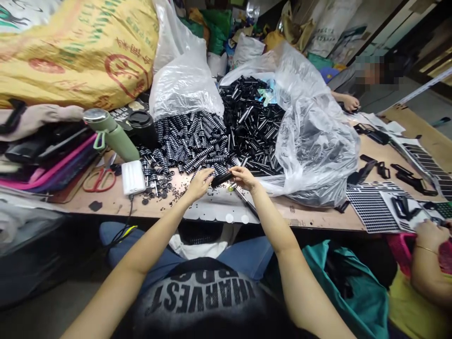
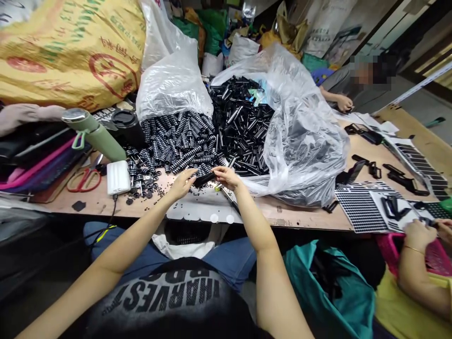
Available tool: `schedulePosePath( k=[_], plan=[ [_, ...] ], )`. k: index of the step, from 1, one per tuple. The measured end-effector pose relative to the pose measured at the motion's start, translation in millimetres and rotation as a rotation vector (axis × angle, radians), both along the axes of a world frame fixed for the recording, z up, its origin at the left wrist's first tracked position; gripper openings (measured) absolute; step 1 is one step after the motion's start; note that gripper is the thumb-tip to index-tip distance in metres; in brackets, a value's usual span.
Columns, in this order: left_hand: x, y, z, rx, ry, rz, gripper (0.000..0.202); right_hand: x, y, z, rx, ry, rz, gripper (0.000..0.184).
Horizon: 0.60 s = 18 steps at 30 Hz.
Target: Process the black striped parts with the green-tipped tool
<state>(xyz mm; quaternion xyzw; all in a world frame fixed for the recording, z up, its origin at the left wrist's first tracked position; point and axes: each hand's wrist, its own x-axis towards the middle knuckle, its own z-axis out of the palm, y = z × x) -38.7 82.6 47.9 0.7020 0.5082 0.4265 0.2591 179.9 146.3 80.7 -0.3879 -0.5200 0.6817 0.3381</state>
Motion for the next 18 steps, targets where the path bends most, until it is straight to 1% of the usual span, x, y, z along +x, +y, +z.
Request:
schedulePosePath(
  k=[2, 3, 4, 5, 7, 8, 9, 10, 11, 12, 13, 14, 16, 18],
  plan=[
    [5, 6, 6.8, -0.191, -0.146, -0.136, 0.035, -4, 2, -3.2, 0.002, -0.015, -0.027, 0.040],
    [8, 9, 9.7, -0.289, -0.221, -0.174, 0.034, -6, 3, -4.5, 0.008, -0.024, -0.049, 0.040],
    [12, 13, 12.0, -0.376, -0.300, -0.177, 0.033, -8, 5, -5.4, 0.019, -0.037, -0.080, 0.041],
    [15, 16, 13.6, -0.444, -0.394, -0.131, 0.031, -10, 8, -5.8, 0.032, -0.051, -0.117, 0.042],
    [21, 23, 14.8, -0.514, -0.598, 0.039, 0.028, -13, 11, -4.6, 0.070, -0.087, -0.219, 0.047],
    [23, 27, 14.8, -0.525, -0.685, 0.126, 0.029, -14, 11, -2.9, 0.136, -0.142, -0.279, 0.053],
    [24, 30, 14.5, -0.526, -0.750, 0.197, 0.030, -16, 9, -0.6, 0.247, -0.228, -0.328, 0.061],
    [25, 33, 14.0, -0.523, -0.794, 0.246, 0.032, -18, 6, 2.2, 0.397, -0.344, -0.346, 0.070],
    [26, 34, 13.5, -0.521, -0.818, 0.270, 0.034, -20, 1, 5.3, 0.570, -0.479, -0.325, 0.079],
    [27, 33, 12.7, -0.524, -0.830, 0.275, 0.036, -22, -5, 8.3, 0.738, -0.618, -0.268, 0.088],
    [29, 31, 11.6, -0.528, -0.847, 0.282, 0.038, -25, -13, 10.9, 0.871, -0.739, -0.185, 0.095],
    [31, 26, 10.0, -0.530, -0.864, 0.287, 0.039, -29, -20, 12.8, 0.949, -0.825, -0.099, 0.100],
    [37, 11, 4.6, -0.525, -0.889, 0.288, 0.040, -35, -37, 13.1, 1.001, -0.924, 0.011, 0.104],
    [44, -11, -3.9, -0.534, -0.888, 0.286, 0.039, -41, -55, 7.8, 0.995, -0.959, 0.049, 0.103]
  ],
)
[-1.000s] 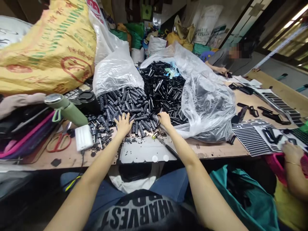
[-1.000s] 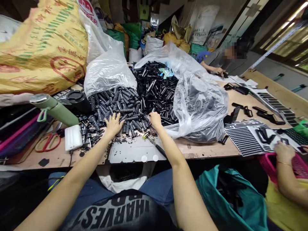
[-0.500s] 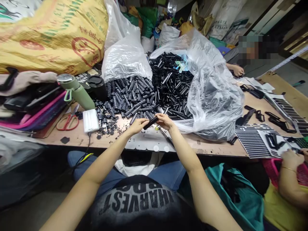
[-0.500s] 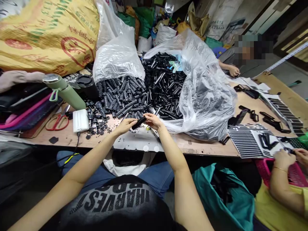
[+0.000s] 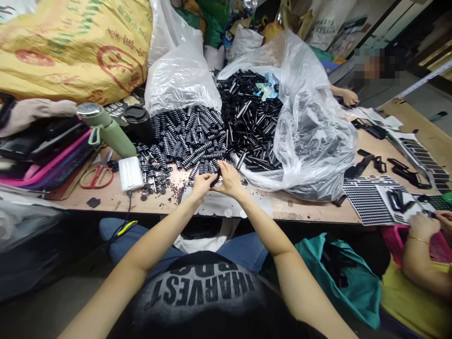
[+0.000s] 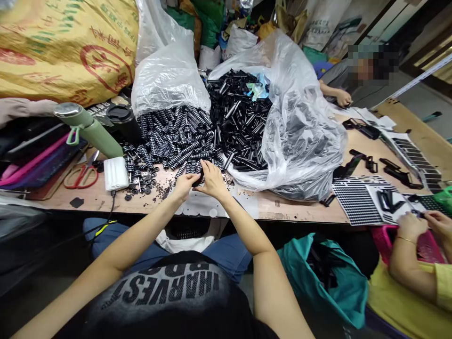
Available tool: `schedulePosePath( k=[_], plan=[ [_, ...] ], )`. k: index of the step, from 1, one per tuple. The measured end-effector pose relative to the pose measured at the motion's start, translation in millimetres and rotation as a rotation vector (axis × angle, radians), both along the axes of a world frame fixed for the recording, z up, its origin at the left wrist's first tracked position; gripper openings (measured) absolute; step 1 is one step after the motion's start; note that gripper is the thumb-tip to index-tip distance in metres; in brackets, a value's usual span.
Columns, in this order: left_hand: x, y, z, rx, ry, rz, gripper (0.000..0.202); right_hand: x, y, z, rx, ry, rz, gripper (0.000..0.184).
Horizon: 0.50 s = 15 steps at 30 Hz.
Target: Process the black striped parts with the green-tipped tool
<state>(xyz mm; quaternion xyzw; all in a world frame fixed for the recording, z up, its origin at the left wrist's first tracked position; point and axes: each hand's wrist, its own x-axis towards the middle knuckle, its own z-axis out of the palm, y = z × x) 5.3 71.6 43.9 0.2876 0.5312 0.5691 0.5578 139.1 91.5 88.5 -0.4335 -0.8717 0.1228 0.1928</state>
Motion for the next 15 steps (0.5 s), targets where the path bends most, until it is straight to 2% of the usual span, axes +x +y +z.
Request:
schedulePosePath(
  k=[3, 5, 7, 9, 10, 13, 15],
  plan=[
    [3, -30, -15.3, -0.011, 0.091, -0.066, 0.037, -2, -28, -17.3, -0.043, -0.007, -0.036, 0.105],
    [-5, -39, -23.4, 0.053, 0.317, -0.070, 0.036, 1, -44, -31.0, -0.113, -0.007, -0.087, 0.107],
    [-23, -34, -28.8, 0.115, 0.687, 0.023, 0.035, 7, -57, -42.7, -0.214, -0.036, -0.129, 0.110],
    [-44, -20, -32.6, 0.095, 1.038, 0.116, 0.037, 13, -65, -50.0, -0.303, -0.093, -0.154, 0.113],
    [-54, -12, -34.1, 0.067, 1.160, 0.116, 0.036, 16, -68, -51.8, -0.328, -0.118, -0.162, 0.114],
    [-74, 6, -35.2, 0.065, 1.304, 0.036, 0.028, 20, -74, -52.4, -0.335, -0.159, -0.198, 0.109],
    [-79, 5, -30.4, 0.140, 1.280, 0.076, 0.024, 20, -78, -51.3, -0.321, -0.173, -0.240, 0.104]
  ],
)
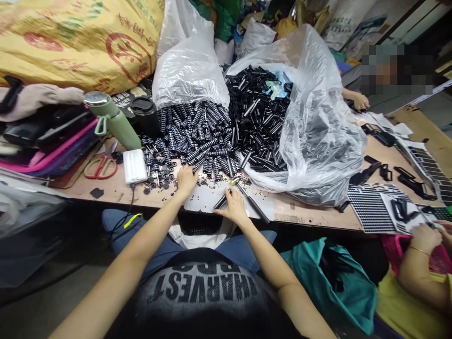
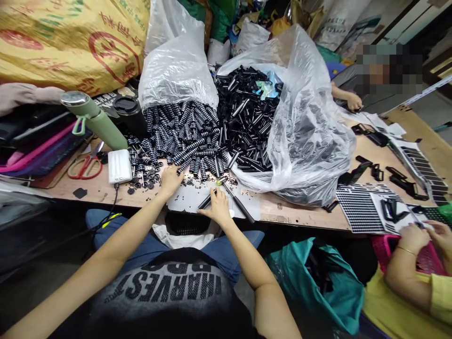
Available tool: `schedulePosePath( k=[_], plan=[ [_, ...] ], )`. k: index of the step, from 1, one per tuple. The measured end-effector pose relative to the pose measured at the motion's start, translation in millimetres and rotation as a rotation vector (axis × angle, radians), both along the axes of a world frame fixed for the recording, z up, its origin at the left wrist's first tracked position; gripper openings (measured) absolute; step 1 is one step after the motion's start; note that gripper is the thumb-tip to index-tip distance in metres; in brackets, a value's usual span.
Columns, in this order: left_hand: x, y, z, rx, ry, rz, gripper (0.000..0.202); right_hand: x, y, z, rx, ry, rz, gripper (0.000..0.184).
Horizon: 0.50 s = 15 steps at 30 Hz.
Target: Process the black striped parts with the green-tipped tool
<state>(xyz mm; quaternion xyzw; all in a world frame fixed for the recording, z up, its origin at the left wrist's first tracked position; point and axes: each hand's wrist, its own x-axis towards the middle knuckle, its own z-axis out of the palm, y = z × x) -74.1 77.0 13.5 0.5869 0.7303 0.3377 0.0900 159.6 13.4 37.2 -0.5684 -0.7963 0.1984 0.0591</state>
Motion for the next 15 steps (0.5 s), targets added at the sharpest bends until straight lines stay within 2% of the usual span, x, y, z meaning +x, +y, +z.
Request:
schedulePosePath(
  k=[4, 6, 8, 12, 15],
  plan=[
    [0, -22, 16.1, 0.254, -0.136, 0.037, 0.022, -1, -4, -1.4, -0.002, -0.015, -0.035, 0.104],
    [3, -33, 16.5, 0.296, -0.179, -0.015, 0.022, -1, -5, -3.6, 0.002, -0.012, -0.037, 0.105],
    [7, -39, 7.7, 0.226, -0.157, -0.117, 0.022, -2, -4, -5.2, 0.005, -0.018, -0.042, 0.106],
    [15, -40, -17.0, -0.003, 0.060, -0.319, 0.031, -4, -3, -5.0, 0.002, -0.030, -0.034, 0.106],
    [19, -37, -17.5, -0.022, 0.057, -0.372, 0.043, -3, -4, -3.6, 0.005, -0.011, -0.041, 0.105]
  ],
)
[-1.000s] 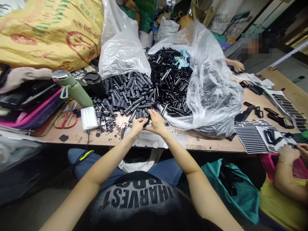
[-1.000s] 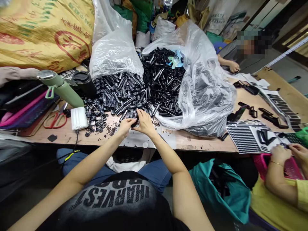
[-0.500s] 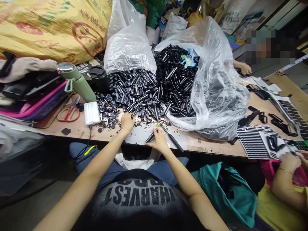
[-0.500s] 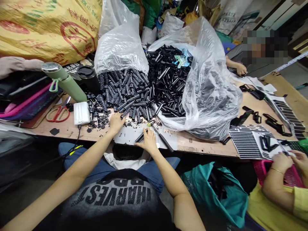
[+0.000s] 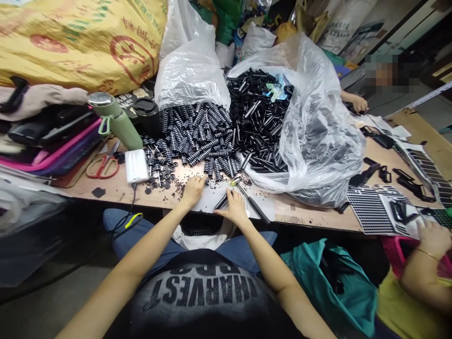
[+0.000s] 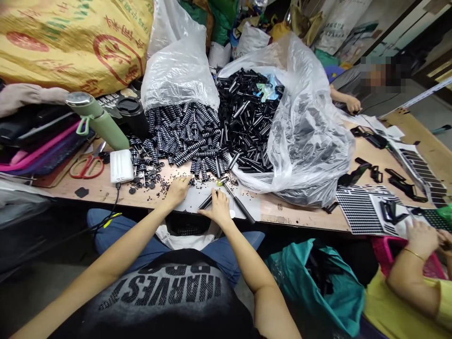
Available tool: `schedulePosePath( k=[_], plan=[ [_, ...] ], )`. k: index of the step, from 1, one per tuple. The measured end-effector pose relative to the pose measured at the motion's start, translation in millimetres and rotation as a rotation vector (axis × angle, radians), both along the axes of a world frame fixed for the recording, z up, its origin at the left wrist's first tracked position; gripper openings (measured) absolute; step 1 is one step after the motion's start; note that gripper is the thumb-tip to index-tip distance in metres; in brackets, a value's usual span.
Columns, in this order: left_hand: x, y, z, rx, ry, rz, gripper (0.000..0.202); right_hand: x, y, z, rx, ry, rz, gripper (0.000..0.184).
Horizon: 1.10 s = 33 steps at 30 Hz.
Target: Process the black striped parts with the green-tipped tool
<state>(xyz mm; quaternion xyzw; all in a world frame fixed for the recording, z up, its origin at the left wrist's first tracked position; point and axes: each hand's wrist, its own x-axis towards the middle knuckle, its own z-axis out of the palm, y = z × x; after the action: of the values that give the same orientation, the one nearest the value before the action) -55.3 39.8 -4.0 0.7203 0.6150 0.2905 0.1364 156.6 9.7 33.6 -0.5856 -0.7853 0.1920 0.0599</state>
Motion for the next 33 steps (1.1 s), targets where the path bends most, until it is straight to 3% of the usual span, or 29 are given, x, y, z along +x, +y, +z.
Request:
schedulePosePath(
  k=[2, 6, 8, 11, 15, 19, 25, 33],
  plan=[
    [1, 1, 10.5, 0.000, -0.178, 0.003, 0.045, 2, 0, 1.6, -0.005, 0.043, -0.014, 0.108],
    [3, -5, 42.8, -0.156, -0.804, 0.078, 0.042, 7, 1, 11.3, -0.040, 0.247, 0.051, 0.120],
    [6, -10, 58.9, -0.244, -1.077, 0.106, 0.047, 7, 1, 22.0, -0.029, 0.375, 0.121, 0.121],
    [14, -18, 78.1, -0.364, -1.289, 0.138, 0.054, 0, 2, 44.2, 0.037, 0.532, 0.239, 0.118],
    [30, -23, 92.4, -0.458, -1.411, 0.201, 0.049, -17, 9, 68.1, 0.127, 0.659, 0.422, 0.117],
    [41, -26, 100.6, -0.508, -1.440, 0.207, 0.045, -27, 17, 70.4, 0.154, 0.650, 0.522, 0.118],
    [44, -27, 103.0, -0.600, -1.413, 0.241, 0.045, -26, 19, 56.6, 0.075, 0.677, 0.466, 0.113],
    [45, -17, 85.6, -0.670, -1.330, 0.266, 0.042, -30, 16, 45.6, 0.089, 0.628, 0.378, 0.109]
  ],
)
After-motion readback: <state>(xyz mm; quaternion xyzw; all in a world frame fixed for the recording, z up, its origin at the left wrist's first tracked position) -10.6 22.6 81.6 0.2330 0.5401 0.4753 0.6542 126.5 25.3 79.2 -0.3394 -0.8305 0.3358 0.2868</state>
